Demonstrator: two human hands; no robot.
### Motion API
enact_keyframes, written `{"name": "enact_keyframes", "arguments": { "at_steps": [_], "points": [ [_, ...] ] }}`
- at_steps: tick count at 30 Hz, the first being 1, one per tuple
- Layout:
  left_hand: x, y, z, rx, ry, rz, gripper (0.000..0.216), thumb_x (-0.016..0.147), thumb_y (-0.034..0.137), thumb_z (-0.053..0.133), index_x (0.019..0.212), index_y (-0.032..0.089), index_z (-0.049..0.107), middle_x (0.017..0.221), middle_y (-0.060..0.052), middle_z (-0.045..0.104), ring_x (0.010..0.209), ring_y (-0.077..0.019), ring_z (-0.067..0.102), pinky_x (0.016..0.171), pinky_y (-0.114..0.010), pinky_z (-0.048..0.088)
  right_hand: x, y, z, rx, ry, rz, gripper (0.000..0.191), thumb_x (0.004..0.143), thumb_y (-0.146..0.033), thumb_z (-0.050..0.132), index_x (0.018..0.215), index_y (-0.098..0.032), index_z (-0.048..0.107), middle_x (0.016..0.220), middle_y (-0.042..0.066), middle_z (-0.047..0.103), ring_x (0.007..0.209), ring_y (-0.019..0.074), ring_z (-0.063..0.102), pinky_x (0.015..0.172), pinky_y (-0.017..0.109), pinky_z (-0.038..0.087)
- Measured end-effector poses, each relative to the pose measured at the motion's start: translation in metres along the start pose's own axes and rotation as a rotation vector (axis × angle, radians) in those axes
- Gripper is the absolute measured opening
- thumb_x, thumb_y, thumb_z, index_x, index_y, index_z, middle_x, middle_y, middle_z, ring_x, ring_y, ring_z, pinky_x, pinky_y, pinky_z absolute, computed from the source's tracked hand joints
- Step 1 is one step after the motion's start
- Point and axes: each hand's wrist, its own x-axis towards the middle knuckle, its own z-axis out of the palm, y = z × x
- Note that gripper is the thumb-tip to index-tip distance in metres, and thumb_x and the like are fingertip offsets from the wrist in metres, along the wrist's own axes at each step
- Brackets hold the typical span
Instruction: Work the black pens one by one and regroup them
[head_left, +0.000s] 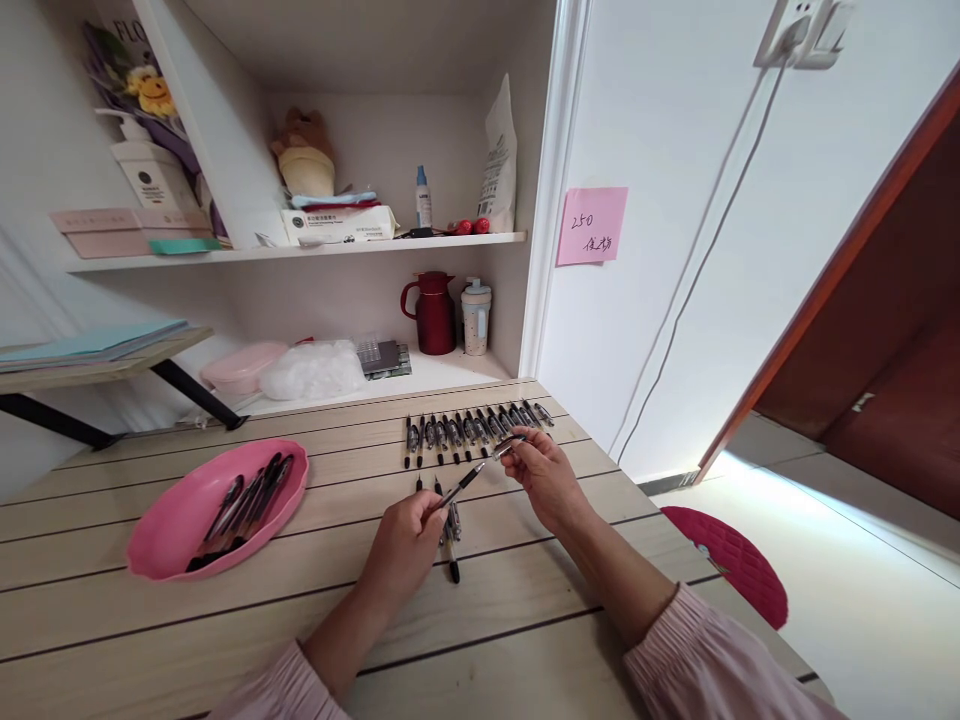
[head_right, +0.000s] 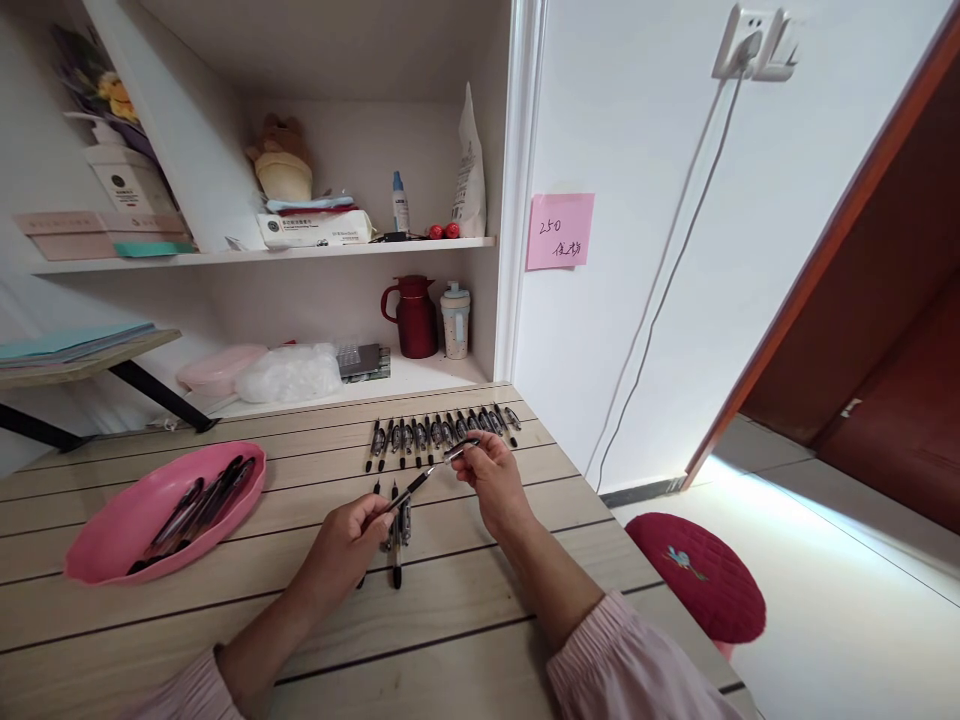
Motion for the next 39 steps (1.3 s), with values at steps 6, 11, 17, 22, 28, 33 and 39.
{"name": "enact_keyframes", "arguments": {
  "at_steps": [6,11,17,22,28,33,39],
  "points": [
    [0.0,0.0,0.001,0.01,-0.007,0.001,0.022,0.074,0.032,0.042,0.066,0.018,0.058,0.057,0.003,0.052,0.056,-0.0122,0.047,0.053,-0.022,0.034,0.0,0.002,0.001,-0.031,-0.066,-0.03,0.032,0.064,-0.033,0.065,0.09,-0.018,0.054,0.063,-0.003,0.056,0.054,0.0079,0.052,0.05,0.021,0.04],
    [0.0,0.0,0.001,0.021,-0.033,0.001,0.023,0.075,0.031,0.041,0.068,0.018,0.059,0.06,0.002,0.053,0.058,-0.0131,0.048,0.055,-0.022,0.034,-0.004,0.006,0.004,-0.071,-0.157,-0.01,0.034,0.062,-0.034,0.067,0.089,-0.017,0.057,0.062,-0.003,0.057,0.053,0.0083,0.052,0.049,0.021,0.039],
    [-0.001,0.001,0.0,-0.015,-0.046,0.013,0.025,0.075,0.03,0.042,0.076,0.018,0.063,0.066,-0.001,0.06,0.064,-0.0157,0.053,0.059,-0.023,0.037,-0.011,0.009,0.009,-0.09,-0.292,0.084,0.034,0.057,-0.033,0.072,0.083,-0.016,0.06,0.056,-0.004,0.056,0.051,0.008,0.052,0.048,0.02,0.038],
    [-0.002,0.003,-0.001,0.009,-0.039,0.074,0.024,0.076,0.028,0.042,0.075,0.018,0.064,0.066,-0.001,0.061,0.064,-0.0162,0.053,0.059,-0.023,0.037,-0.013,0.011,0.009,-0.059,-0.335,0.145,0.033,0.056,-0.034,0.073,0.081,-0.016,0.061,0.056,-0.003,0.057,0.051,0.0076,0.052,0.048,0.019,0.039],
    [-0.002,0.002,-0.002,0.086,0.001,0.151,0.025,0.077,0.025,0.04,0.075,0.018,0.064,0.066,-0.003,0.059,0.065,-0.0168,0.053,0.06,-0.025,0.036,-0.017,0.014,0.013,-0.026,-0.343,0.135,0.031,0.057,-0.035,0.072,0.08,-0.016,0.061,0.054,-0.004,0.056,0.05,0.0073,0.051,0.049,0.019,0.04],
    [-0.004,0.001,-0.002,0.107,0.004,0.166,0.023,0.077,0.022,0.04,0.073,0.018,0.063,0.067,-0.003,0.058,0.066,-0.0166,0.052,0.06,-0.025,0.036,-0.021,0.016,0.018,-0.009,-0.334,0.136,0.033,0.057,-0.036,0.072,0.079,-0.016,0.06,0.053,-0.004,0.055,0.05,0.0076,0.052,0.049,0.02,0.04],
    [-0.002,0.004,-0.001,0.116,0.007,0.175,0.023,0.078,0.024,0.041,0.073,0.018,0.063,0.069,-0.002,0.057,0.068,-0.0167,0.053,0.063,-0.025,0.038,-0.021,0.012,0.015,-0.062,-0.326,0.128,0.042,0.059,-0.041,0.07,0.09,-0.017,0.057,0.059,-0.003,0.056,0.052,0.0088,0.054,0.049,0.021,0.04]
  ]
}}
